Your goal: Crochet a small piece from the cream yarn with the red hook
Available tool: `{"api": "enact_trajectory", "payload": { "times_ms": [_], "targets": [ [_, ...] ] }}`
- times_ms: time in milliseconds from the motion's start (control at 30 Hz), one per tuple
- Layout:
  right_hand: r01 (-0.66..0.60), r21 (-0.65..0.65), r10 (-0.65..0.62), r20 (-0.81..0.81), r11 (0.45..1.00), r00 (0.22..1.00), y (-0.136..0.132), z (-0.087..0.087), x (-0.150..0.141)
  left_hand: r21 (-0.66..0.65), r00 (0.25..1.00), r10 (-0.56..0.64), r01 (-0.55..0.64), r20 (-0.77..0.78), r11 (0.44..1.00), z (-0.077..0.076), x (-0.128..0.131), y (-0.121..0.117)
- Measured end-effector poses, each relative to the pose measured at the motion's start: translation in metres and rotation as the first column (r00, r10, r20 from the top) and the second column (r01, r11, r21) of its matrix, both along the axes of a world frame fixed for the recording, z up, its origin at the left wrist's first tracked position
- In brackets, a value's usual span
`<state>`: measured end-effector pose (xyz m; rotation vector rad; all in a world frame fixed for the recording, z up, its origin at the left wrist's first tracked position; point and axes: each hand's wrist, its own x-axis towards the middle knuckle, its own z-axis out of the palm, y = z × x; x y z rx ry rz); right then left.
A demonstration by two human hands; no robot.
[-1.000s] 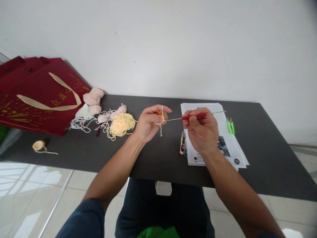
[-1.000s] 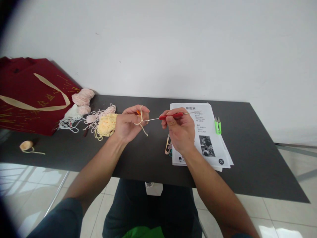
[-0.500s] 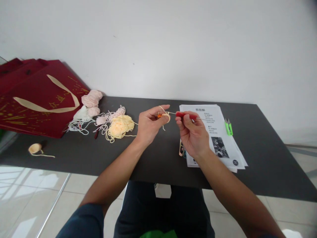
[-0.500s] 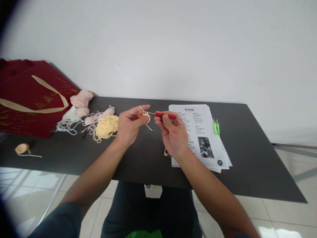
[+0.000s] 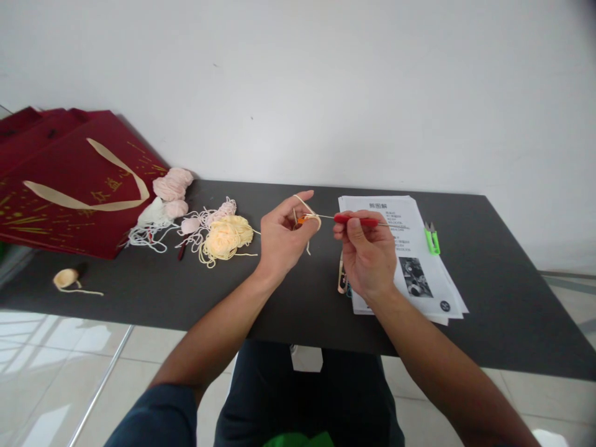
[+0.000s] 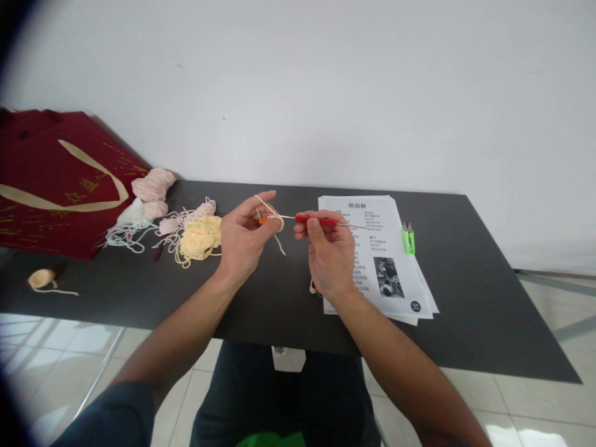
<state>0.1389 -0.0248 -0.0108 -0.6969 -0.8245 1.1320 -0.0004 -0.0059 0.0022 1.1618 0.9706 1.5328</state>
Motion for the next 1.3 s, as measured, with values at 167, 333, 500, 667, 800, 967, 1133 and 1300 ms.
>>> {"api": "enact_trajectory", "payload": {
  "times_ms": [167, 333, 500, 667, 800, 967, 1133, 1300],
  "targets": [
    [0.073, 0.089, -0.078, 0.049, 0.993, 0.996, -0.0014, 0.0001, 0.0011, 0.031, 0.999, 0.053, -0.053, 0.003, 0.998, 0.0007, 0.0005, 0.0001],
    [0.103, 0.159, -0.120, 0.099, 0.982, 0.988, -0.0007, -0.0031, 0.0028, 0.042, 0.997, 0.081, -0.080, -0.001, 0.996, -0.0023, 0.0000, 0.0011],
    [0.101, 0.186, -0.119, 0.085, 0.977, 0.989, 0.0001, -0.0052, 0.0035, 0.068, 0.993, 0.114, -0.113, -0.009, 0.991, -0.0056, 0.0002, 0.0023],
    [0.138, 0.205, -0.167, 0.130, 0.969, 0.977, -0.0010, -0.0064, 0.0025, 0.079, 0.993, 0.121, -0.120, -0.009, 0.990, -0.0055, 0.0002, 0.0018],
    [0.158, 0.226, -0.193, 0.143, 0.961, 0.971, -0.0016, -0.0065, 0.0012, 0.076, 0.989, 0.143, -0.141, -0.027, 0.987, -0.0050, 0.0002, 0.0010],
    [0.188, 0.243, -0.228, 0.146, 0.952, 0.963, -0.0026, -0.0070, 0.0000, 0.053, 0.979, 0.193, -0.190, -0.059, 0.980, -0.0037, 0.0023, -0.0012],
    [0.188, 0.275, -0.238, 0.161, 0.943, 0.958, -0.0059, -0.0086, -0.0022, 0.048, 0.965, 0.246, -0.243, -0.086, 0.969, -0.0034, 0.0030, -0.0035],
    [0.191, 0.288, -0.256, 0.207, 0.938, 0.944, -0.0087, -0.0073, -0.0036, 0.121, 0.937, 0.317, -0.301, -0.144, 0.946, -0.0052, 0.0011, -0.0047]
  ]
}}
